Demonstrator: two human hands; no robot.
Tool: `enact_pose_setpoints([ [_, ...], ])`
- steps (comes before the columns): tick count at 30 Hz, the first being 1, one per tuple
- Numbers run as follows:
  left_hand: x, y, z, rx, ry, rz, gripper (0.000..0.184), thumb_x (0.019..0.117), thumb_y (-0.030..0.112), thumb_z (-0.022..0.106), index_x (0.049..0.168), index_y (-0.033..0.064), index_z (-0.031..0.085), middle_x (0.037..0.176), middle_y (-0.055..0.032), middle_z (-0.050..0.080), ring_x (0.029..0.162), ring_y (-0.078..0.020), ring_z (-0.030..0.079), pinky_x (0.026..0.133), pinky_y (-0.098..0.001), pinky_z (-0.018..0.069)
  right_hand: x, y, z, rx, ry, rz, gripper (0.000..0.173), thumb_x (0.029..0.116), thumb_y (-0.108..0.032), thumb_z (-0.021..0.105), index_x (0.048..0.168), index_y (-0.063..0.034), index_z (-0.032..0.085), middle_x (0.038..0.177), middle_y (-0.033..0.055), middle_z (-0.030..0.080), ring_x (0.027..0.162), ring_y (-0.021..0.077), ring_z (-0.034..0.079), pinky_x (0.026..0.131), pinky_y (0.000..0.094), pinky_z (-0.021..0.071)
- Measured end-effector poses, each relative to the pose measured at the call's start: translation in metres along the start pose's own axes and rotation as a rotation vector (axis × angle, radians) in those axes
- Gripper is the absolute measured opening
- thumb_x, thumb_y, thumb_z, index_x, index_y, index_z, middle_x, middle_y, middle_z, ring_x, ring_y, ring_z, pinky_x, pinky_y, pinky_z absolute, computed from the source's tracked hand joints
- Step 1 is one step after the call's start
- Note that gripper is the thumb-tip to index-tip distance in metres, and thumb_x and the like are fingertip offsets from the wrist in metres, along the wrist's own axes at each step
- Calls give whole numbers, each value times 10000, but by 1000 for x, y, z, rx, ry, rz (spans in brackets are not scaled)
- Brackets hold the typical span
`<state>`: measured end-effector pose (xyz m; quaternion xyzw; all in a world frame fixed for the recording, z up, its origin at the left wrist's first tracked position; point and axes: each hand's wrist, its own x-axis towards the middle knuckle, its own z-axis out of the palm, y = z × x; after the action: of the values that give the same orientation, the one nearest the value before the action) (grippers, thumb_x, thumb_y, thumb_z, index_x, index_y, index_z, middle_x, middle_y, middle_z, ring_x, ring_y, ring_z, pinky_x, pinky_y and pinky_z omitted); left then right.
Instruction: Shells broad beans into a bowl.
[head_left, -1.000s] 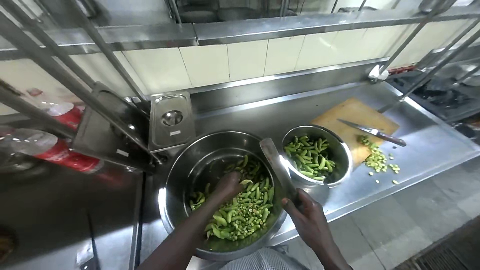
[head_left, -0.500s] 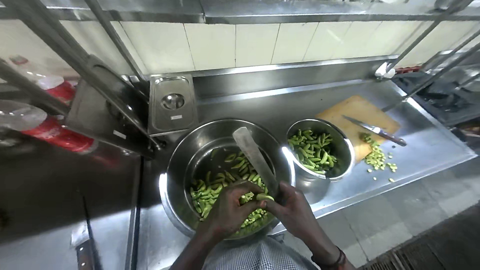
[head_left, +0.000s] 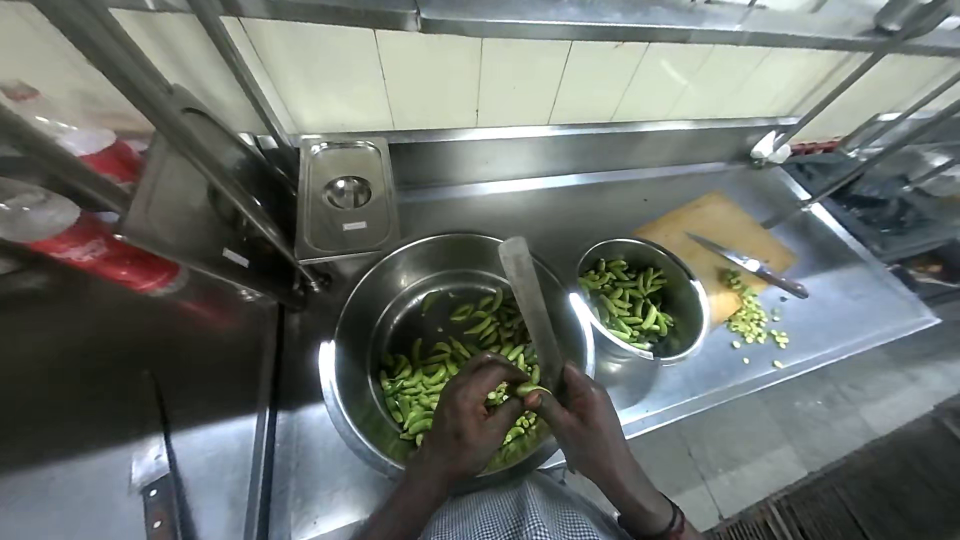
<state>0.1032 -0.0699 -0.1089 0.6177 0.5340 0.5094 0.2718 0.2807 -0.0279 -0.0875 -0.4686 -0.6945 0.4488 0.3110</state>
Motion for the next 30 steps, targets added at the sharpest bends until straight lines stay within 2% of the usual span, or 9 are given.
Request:
enact_pose_setpoints([
  [3,-2,-2,5,-16,32,-19,109,888,216,752,992,187,737,1100,58,675,1056,-54,644,853,-241,588,1,-2,0,34,-42,45,328,941,-453,705,963,-130,646,651,-21,564,491,81,506,467,250,457],
  [9,-1,-8,9,66,176,35,152,820,142,783,960,158,724,1084,33,680,959,-69,668,785,-260,607,-1,-1,3,82,-88,52,316,988,-460,635,954,-151,692,641,-38,544,497,69,470,473,242,418],
  [12,5,-2,-1,-163,237,-292,262,789,55,842,1014,116,723,992,-5,707,757,-84,665,639,-254,586,0,3,0,48,-50,-18,448,983,-583,574,900,-154,669,613,-61,508,496,49,463,475,245,423],
  [15,13,-1,-11,-768,237,-652,295,886,-42,695,1151,85,669,952,-122,667,563,-123,532,469,-233,458,4,10,-2,-77,10,-94,527,1044,-597,415,857,-155,631,595,-43,479,485,81,467,458,289,433],
  [17,13,1,-13,-997,216,-756,270,932,-20,640,1172,101,668,970,-134,667,536,-77,477,453,-197,392,6,12,-3,-167,29,-111,387,1013,-515,548,915,-153,647,672,-41,556,568,90,545,527,310,497],
  [19,12,3,-13,-1104,181,-805,225,949,5,621,1149,102,655,972,-120,659,523,-53,462,448,-177,380,7,10,-3,-213,18,-105,366,909,-504,701,995,-150,659,782,-53,632,686,75,621,638,313,564],
  [21,11,5,-10,-1143,162,-831,199,942,9,633,1117,103,646,948,-109,641,520,-53,450,448,-178,378,6,8,0,-200,17,-116,381,852,-486,765,994,-147,664,783,-62,636,673,53,609,625,282,555],
  [25,13,13,-5,-1133,158,-871,172,915,-15,665,1056,83,652,765,-85,597,502,-72,475,453,-193,422,4,6,7,-192,31,-186,351,856,-467,775,914,-146,647,705,-71,596,576,32,549,538,236,505],
  [30,11,17,-3,-1142,118,-907,143,931,-41,629,1019,70,650,737,-95,610,516,-82,517,464,-197,442,3,4,10,-260,40,-212,357,882,-495,739,863,-160,617,650,-78,554,537,27,518,492,230,465],
])
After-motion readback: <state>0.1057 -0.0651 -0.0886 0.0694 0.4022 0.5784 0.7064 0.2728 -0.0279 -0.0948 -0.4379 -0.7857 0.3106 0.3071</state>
